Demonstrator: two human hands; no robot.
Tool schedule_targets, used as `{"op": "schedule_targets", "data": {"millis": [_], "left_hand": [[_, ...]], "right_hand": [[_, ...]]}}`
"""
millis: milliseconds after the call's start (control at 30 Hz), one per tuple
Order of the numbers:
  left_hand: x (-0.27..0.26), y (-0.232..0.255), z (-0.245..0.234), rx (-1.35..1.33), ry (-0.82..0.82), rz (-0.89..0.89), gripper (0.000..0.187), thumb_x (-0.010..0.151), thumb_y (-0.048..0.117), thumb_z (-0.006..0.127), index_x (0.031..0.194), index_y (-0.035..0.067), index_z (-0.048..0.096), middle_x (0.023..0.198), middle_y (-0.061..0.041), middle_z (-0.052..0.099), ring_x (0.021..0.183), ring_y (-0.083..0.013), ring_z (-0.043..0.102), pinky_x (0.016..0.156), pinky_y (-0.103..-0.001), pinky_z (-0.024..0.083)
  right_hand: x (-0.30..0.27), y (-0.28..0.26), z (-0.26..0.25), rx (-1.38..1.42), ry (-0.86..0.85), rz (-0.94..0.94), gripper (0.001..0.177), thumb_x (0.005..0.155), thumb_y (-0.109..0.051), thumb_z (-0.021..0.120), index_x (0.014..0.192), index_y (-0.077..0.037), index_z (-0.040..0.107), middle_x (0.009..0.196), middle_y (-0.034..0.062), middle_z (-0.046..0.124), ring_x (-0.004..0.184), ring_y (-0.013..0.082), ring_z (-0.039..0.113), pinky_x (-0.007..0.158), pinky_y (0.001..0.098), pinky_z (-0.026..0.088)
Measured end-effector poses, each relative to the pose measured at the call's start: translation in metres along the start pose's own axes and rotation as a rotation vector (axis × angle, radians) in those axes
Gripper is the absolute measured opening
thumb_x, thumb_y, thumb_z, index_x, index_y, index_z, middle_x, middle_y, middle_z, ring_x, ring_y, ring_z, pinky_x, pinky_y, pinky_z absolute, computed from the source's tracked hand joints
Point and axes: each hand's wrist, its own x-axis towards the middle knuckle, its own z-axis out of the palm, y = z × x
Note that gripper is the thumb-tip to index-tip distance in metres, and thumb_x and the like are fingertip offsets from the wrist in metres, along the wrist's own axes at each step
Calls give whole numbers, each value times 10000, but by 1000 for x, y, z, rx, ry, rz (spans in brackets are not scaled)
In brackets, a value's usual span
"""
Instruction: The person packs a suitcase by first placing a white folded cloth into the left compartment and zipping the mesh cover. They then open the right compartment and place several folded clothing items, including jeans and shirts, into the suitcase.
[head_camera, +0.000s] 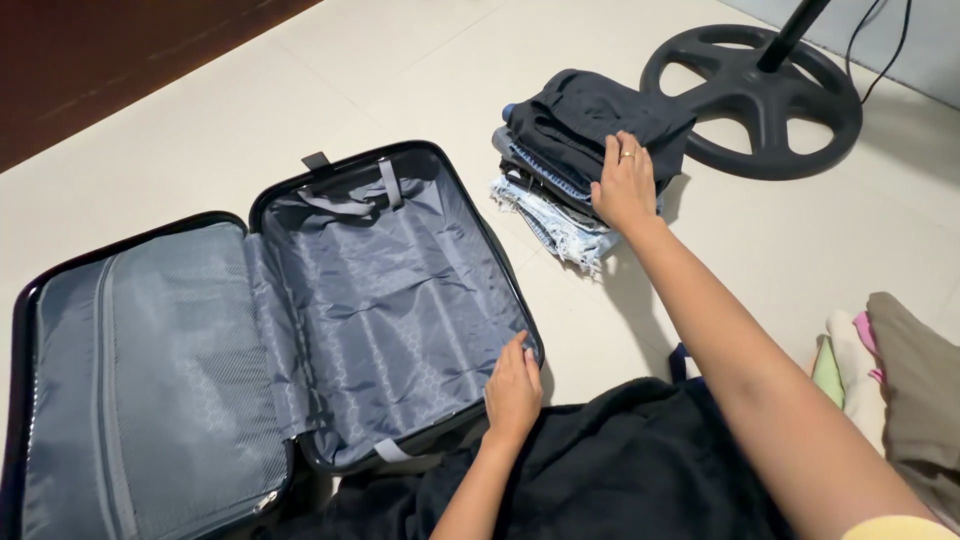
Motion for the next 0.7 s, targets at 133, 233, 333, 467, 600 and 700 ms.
{"op": "schedule_targets", "data": {"millis": [133, 233, 333, 467, 600, 700], "left_hand": [[-2, -1, 2, 14, 8, -35, 292, 987, 129, 539, 1261, 39, 582, 1103, -183, 705, 1005, -363, 692, 799, -462, 551], [-2, -1, 2, 40, 10, -31, 284, 972, 116, 543, 1240, 32, 589, 1099, -181, 708, 991, -356, 695, 775, -462, 554], [-2, 2, 2, 65, -4, -39, 272, 962, 105, 546, 1219, 41, 605, 1066, -163, 716, 958, -336, 700, 752, -452, 562], [-2, 3, 1, 87, -1, -24, 256, 949, 95, 561, 1192, 37, 615, 1055, -145, 730, 921, -326, 695, 720, -447, 564], [-2, 5, -1, 94, -41, -53, 258, 951, 97, 561, 1197, 44, 616, 1028, -129, 735, 910, -310, 695, 712, -439, 567], [-1, 5, -1, 92, -31, -36, 264, 942, 92, 566, 1196, 41, 616, 1018, -130, 736, 910, -307, 695, 709, -436, 568]], "right_hand": [[27, 9, 9, -101, -159, 54, 1157, 750, -388, 863, 1593, 48, 202, 1634, 286, 230, 1526, 421, 186, 1225, 552, 151], [36, 12, 18, -164, -261, 86, 1277, 690, -459, 895, 1610, 11, 145, 1647, 259, 200, 1539, 402, 154, 1229, 559, 128], [44, 18, 35, -157, -284, 90, 1203, 704, -425, 893, 1623, -76, 199, 1623, 234, 284, 1513, 414, 212, 1218, 568, 160], [53, 32, 59, -13, -215, 107, 901, 787, -266, 846, 1565, -188, 398, 1523, 193, 479, 1432, 409, 385, 1179, 579, 283], [63, 50, 63, 122, -309, 186, 582, 973, -177, 725, 1520, -163, 525, 1368, 190, 634, 1237, 398, 615, 1105, 516, 494], [67, 52, 70, -91, -216, -7, 592, 841, -50, 728, 1405, -51, 549, 1247, 200, 652, 1111, 385, 649, 933, 525, 521]]}}
